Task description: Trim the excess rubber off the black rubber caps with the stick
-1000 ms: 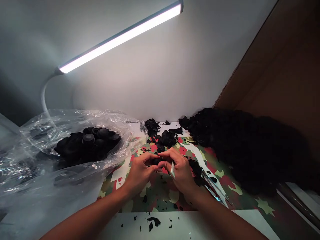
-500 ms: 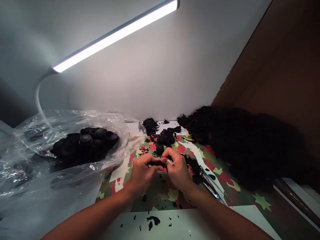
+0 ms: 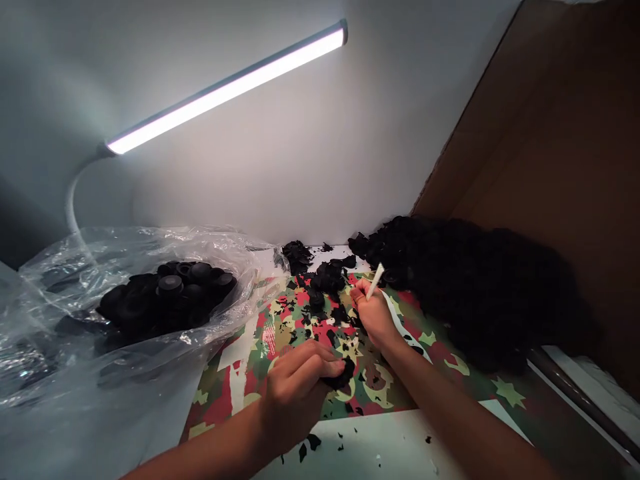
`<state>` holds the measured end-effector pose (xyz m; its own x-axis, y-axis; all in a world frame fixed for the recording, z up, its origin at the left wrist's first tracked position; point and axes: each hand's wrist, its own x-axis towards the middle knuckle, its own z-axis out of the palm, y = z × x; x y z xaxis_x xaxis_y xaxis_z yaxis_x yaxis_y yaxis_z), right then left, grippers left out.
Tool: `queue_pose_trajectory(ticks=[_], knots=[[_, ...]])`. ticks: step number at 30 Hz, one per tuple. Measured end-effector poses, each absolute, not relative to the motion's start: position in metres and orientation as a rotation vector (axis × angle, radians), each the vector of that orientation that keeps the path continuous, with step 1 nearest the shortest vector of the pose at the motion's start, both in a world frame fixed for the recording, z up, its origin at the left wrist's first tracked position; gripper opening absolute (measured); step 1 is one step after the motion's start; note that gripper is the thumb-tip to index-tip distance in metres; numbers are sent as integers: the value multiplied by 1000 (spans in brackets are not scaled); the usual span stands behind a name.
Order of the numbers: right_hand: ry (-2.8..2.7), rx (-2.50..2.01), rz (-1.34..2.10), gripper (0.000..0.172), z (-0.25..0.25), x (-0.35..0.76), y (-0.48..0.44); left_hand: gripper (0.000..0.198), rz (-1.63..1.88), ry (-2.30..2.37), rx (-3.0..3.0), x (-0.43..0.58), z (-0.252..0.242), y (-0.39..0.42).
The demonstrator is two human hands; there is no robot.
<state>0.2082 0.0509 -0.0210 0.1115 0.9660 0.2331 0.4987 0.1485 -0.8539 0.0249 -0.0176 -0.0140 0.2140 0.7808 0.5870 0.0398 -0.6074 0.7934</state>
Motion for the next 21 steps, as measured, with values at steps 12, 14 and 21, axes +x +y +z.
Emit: queue_pose_trajectory(ticks=[12, 14, 21], knots=[[-1791, -1450, 854, 14, -14, 235, 49, 10, 1281, 917, 1066, 18, -26, 17], [-1731, -1457, 856, 15, -10, 233, 46, 11, 1267, 907, 1033, 17, -30, 17], [-1480, -1225, 1392, 33, 9, 201, 19, 24, 1138, 901, 929, 12, -40, 21]])
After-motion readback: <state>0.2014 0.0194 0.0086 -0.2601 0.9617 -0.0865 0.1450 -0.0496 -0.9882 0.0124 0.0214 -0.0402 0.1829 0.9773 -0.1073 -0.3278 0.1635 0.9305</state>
